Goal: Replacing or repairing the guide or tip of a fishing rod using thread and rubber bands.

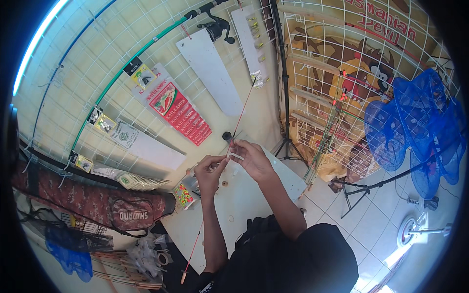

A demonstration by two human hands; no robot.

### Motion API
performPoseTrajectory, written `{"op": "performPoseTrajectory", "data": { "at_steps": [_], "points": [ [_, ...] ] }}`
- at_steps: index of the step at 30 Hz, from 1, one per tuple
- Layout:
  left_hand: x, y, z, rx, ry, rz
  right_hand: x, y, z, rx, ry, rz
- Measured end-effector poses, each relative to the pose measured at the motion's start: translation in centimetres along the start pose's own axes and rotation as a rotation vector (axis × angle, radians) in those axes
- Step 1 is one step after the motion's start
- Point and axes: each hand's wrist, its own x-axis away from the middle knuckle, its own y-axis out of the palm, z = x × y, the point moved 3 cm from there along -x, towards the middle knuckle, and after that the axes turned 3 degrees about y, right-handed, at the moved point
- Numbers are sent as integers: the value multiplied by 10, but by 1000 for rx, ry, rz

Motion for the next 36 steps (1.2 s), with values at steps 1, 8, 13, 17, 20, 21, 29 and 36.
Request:
{"op": "performPoseTrajectory", "data": {
  "at_steps": [1,8,13,17,20,21,29,36],
  "points": [
    [0,-1,-1,-10,-6,3,-1,-2,1,-2,-8,18],
    [1,1,-8,-4,-9,-15,-1,-3,3,16,-93,82],
    [-1,4,-6,-28,-1,-29,0,-1,4,22,-170,115],
    [2,6,-9,12,-11,-35,-1,0,8,39,-218,125],
    [2,8,-7,-18,-24,-57,0,0,7,67,-269,156],
    [1,8,-8,-10,-43,-97,-1,0,8,67,-262,162],
    [-23,8,-6,217,-148,-226,-3,8,-2,263,-483,213],
    [-62,32,63,-31,125,-112,1,13,-4,344,-513,241]
  ]
}}
